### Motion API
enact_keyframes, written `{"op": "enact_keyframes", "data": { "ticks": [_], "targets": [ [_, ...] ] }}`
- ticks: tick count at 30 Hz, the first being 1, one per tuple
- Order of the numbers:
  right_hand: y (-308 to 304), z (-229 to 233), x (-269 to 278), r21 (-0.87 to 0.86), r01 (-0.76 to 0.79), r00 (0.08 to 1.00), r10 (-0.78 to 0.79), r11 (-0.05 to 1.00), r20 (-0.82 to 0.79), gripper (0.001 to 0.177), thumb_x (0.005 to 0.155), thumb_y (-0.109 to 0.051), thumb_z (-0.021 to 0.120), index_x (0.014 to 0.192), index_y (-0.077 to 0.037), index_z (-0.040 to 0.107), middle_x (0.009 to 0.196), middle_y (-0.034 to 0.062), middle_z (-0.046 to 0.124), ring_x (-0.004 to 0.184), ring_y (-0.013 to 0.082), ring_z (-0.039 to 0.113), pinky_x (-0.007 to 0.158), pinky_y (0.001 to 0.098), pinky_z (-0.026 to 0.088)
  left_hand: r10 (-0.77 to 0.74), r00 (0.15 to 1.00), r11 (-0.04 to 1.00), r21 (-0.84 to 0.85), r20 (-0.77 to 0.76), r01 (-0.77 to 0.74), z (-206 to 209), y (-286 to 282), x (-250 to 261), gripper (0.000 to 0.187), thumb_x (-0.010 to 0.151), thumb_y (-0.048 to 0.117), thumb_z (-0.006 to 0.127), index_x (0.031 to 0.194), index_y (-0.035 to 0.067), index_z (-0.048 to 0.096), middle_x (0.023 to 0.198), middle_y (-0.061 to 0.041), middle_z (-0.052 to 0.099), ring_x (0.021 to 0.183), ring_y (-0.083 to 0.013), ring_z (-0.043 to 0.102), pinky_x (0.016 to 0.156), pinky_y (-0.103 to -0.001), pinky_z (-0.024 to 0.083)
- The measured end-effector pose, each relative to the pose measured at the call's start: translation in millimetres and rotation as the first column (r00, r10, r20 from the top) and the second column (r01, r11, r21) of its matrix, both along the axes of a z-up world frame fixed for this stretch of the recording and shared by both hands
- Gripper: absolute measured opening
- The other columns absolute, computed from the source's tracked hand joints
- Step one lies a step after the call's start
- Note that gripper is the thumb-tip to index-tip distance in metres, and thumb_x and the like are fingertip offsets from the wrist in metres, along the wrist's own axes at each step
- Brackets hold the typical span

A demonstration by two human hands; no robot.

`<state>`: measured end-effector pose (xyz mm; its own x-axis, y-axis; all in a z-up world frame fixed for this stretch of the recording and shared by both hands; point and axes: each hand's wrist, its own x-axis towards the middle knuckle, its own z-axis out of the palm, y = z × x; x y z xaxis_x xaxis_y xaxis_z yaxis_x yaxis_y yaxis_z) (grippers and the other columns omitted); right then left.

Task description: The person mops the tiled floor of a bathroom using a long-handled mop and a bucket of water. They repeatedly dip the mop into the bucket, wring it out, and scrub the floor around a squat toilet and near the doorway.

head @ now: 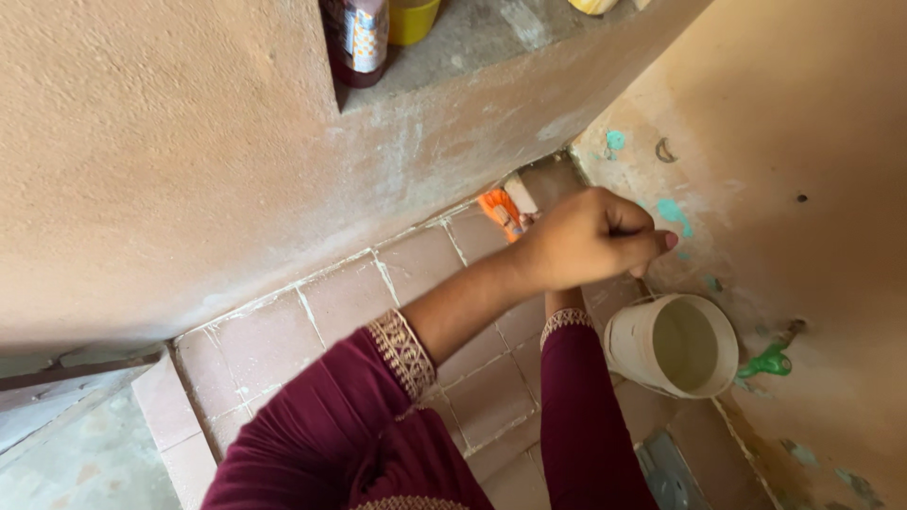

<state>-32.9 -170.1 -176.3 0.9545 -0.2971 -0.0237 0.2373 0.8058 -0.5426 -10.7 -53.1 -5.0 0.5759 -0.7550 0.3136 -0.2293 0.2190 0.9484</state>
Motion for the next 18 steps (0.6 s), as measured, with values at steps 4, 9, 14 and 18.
{"op": "enact_keyframes", "data": {
  "ticks": [4,9,14,18],
  "targets": [
    [-10,-37,15,-0.331,0.043,0.989,-0.087,0.943,-0.120,0.043,0.093,-0.046,0.065,0.092,-0.004,0.075,0.078,0.0106,0.062,0.076,0.0257,0.060,0.071,0.0372,0.048,0.032,0.998,0.999,0.010,-0.046,-0.032,-11,-4,8,0.041,0.095,0.030,0.064,0.061,0.006,0.066,0.054,0.001,0.066,0.047,-0.0072,0.055,0.051,-0.030,0.046],
    [-30,-96,69,-0.844,-0.130,0.904,-0.289,0.520,-0.317,0.042,0.091,-0.045,0.067,0.095,-0.005,0.075,0.084,0.0136,0.068,0.082,0.0298,0.065,0.076,0.0406,0.052,0.305,0.950,0.927,-0.210,-0.064,-0.311,-20,-4,42,0.035,0.097,0.020,0.061,0.065,0.003,0.062,0.058,-0.003,0.060,0.055,-0.0092,0.053,0.056,-0.031,0.049],
    [-61,-148,76,-0.865,-0.496,0.727,-0.505,0.080,-0.464,0.041,0.089,-0.045,0.069,0.097,-0.006,0.076,0.091,0.0165,0.074,0.089,0.0339,0.071,0.081,0.0440,0.055,0.340,0.931,0.901,-0.238,-0.132,-0.363,-22,-4,73,0.043,0.097,0.023,0.059,0.059,0.003,0.063,0.054,-0.003,0.063,0.050,-0.0093,0.055,0.056,-0.031,0.050],
    [-66,-172,65,-0.869,-0.487,0.695,-0.642,-0.088,-0.324,0.040,0.087,-0.048,0.069,0.099,-0.010,0.075,0.096,0.0188,0.074,0.093,0.0408,0.069,0.082,0.0494,0.054,0.373,0.910,0.882,-0.234,-0.179,-0.408,-35,-1,97,0.043,0.096,0.026,0.057,0.062,0.002,0.065,0.056,-0.004,0.064,0.050,-0.0101,0.056,0.050,-0.031,0.045]
  ]
}}
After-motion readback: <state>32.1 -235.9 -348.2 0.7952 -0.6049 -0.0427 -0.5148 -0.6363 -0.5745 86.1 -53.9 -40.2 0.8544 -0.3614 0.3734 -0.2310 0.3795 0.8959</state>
